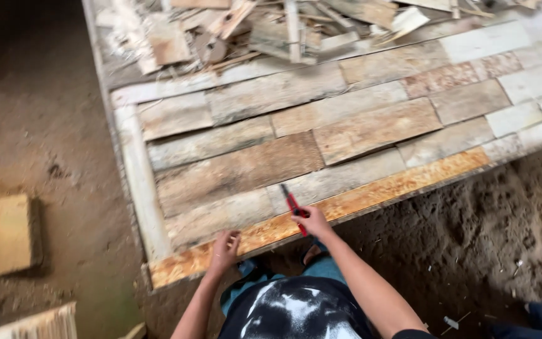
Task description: The person uses a red utility knife to scrape the surface of a wooden plank placed on a workbench. They repeatedly scrape the plank, flip it over, and continue scraping the other side. The person then picks up a small container and places it on the workbench.
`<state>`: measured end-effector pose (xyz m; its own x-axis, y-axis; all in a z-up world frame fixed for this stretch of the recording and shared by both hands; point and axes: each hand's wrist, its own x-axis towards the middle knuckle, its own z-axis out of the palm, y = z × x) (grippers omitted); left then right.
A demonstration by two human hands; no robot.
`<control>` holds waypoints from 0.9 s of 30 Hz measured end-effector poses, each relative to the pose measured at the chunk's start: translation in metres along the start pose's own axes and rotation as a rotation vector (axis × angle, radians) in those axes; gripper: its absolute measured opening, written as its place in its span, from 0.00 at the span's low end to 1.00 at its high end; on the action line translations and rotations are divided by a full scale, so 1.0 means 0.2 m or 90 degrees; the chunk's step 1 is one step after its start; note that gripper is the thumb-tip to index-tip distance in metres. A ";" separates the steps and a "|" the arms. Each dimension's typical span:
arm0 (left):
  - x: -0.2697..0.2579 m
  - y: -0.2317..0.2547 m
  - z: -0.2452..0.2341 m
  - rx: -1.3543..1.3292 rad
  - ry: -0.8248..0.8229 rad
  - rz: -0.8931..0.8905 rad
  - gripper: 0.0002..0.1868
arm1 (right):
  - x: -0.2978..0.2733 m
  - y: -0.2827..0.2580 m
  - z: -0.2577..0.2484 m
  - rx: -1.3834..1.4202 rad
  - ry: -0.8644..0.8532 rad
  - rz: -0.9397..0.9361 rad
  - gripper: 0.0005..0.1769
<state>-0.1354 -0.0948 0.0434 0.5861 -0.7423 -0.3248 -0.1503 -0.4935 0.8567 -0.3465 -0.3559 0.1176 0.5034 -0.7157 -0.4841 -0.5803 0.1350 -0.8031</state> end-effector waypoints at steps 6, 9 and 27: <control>0.11 0.70 0.40 -0.231 -0.246 -0.174 0.32 | 0.01 -0.07 -0.03 0.015 -0.117 -0.091 0.30; 0.21 0.75 0.80 -0.419 -0.182 -0.189 0.14 | -0.10 -0.15 -0.23 -0.032 -0.192 -0.223 0.33; 0.69 1.51 2.23 0.298 -0.198 -0.033 0.11 | -0.47 0.96 -2.17 0.140 0.038 0.426 0.21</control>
<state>-0.4544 -0.5483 0.0776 0.3501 -0.7758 -0.5250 -0.5064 -0.6282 0.5907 -0.7833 -0.5609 0.1591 0.0438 -0.4664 -0.8835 -0.6063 0.6905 -0.3946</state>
